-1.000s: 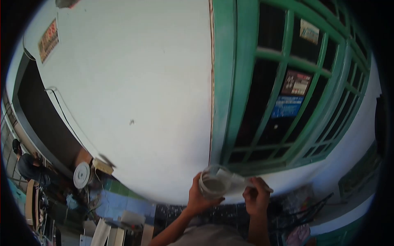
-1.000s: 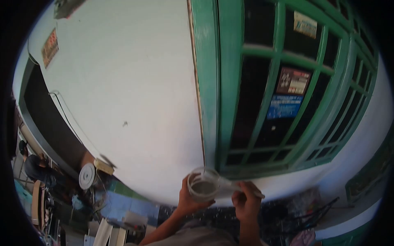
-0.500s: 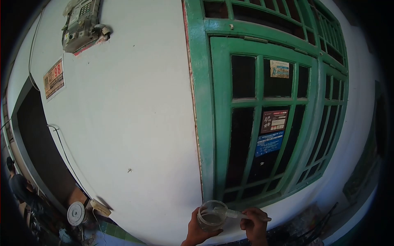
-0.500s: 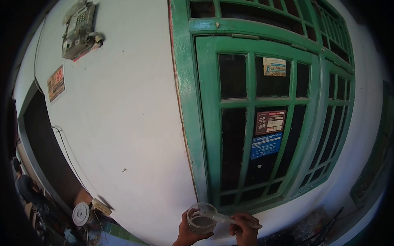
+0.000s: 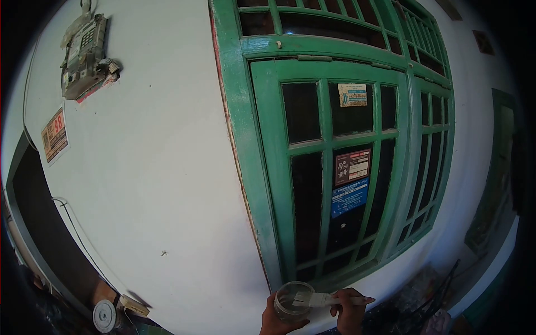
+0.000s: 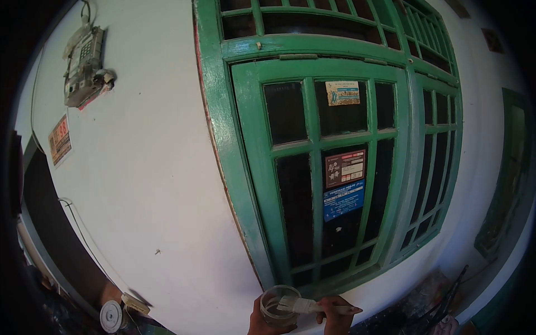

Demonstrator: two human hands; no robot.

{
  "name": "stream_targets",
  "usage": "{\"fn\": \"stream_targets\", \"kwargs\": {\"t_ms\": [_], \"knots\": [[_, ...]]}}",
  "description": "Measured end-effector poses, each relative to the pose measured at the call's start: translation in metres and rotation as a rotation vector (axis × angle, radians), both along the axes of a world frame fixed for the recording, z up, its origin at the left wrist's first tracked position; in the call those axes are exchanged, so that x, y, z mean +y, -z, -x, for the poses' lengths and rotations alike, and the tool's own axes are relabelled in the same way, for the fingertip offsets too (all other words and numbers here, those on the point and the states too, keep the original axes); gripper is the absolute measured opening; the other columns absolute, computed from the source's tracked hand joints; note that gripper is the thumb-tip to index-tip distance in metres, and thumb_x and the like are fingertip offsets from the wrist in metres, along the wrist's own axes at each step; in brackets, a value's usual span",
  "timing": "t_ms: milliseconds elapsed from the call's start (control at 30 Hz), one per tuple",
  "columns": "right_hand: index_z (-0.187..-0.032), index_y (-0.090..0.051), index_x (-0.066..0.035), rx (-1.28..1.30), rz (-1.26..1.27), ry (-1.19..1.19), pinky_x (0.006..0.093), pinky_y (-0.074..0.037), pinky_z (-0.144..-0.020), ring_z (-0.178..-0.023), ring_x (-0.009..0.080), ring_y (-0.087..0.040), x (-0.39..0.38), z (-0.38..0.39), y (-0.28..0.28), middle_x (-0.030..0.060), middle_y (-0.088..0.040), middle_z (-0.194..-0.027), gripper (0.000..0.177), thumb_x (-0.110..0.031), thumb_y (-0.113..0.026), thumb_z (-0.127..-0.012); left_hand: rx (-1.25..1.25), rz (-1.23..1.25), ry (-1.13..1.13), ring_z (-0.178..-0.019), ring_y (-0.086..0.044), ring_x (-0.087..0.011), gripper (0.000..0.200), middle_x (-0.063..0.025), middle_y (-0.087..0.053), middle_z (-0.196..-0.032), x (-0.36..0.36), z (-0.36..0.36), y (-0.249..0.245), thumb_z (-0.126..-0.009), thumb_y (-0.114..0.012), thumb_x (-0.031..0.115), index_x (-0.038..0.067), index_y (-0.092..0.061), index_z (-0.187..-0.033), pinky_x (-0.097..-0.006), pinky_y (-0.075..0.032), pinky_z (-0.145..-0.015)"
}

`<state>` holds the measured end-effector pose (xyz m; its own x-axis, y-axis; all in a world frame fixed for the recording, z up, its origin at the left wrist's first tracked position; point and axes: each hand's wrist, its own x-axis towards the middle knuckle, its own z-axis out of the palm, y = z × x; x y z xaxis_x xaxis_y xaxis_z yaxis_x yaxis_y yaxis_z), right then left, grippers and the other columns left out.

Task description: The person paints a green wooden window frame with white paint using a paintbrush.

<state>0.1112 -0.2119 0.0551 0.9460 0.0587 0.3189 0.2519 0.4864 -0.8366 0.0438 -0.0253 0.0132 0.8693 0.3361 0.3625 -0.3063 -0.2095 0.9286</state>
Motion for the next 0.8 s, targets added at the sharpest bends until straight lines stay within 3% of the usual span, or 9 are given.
{"fn": "stream_targets", "kwargs": {"t_ms": [133,233,733,800], "knots": [[-0.095,-0.072,0.001,0.041,0.045,-0.032,0.0292,-0.044,-0.048,-0.052,0.0111,-0.053,-0.005,0.003,-0.012,0.0078,-0.065,-0.071,0.021,-0.018,-0.069,-0.102,0.025,-0.055,-0.031,-0.127,-0.060,-0.0348,0.119,-0.0199,-0.060,-0.137,0.001,0.004,0.001,-0.057,-0.102,0.023,0.006,-0.033,-0.152,-0.0476,-0.055,-0.102],[-0.092,-0.066,0.005,0.200,0.096,-0.028,0.0310,-0.047,-0.045,-0.051,0.0211,-0.062,-0.008,-0.002,-0.011,0.0148,-0.067,-0.080,0.017,-0.012,-0.066,-0.094,0.133,-0.128,-0.039,-0.128,-0.060,-0.0359,0.118,-0.0200,-0.060,-0.138,0.002,0.008,-0.005,-0.058,-0.101,0.023,0.006,-0.032,-0.153,-0.0485,-0.054,-0.103],[-0.091,-0.067,0.005,0.190,0.079,-0.095,0.0305,-0.048,-0.048,-0.053,0.0205,-0.061,0.004,-0.008,-0.023,0.0148,-0.068,-0.080,0.017,-0.012,-0.069,-0.093,0.052,-0.154,-0.091,-0.130,-0.058,-0.0379,0.125,-0.0208,-0.058,-0.141,0.010,0.006,0.006,-0.057,-0.102,0.027,0.008,-0.029,-0.156,-0.0488,-0.054,-0.104],[-0.091,-0.067,0.005,0.236,0.025,-0.098,0.0304,-0.047,-0.048,-0.052,0.0203,-0.061,0.004,-0.008,-0.025,0.0145,-0.067,-0.080,0.017,-0.012,-0.069,-0.093,0.117,-0.132,-0.099,-0.130,-0.059,-0.0321,0.122,-0.0195,-0.057,-0.138,0.008,0.007,-0.008,-0.055,-0.103,0.027,0.002,-0.029,-0.149,-0.0441,-0.052,-0.108]]}}
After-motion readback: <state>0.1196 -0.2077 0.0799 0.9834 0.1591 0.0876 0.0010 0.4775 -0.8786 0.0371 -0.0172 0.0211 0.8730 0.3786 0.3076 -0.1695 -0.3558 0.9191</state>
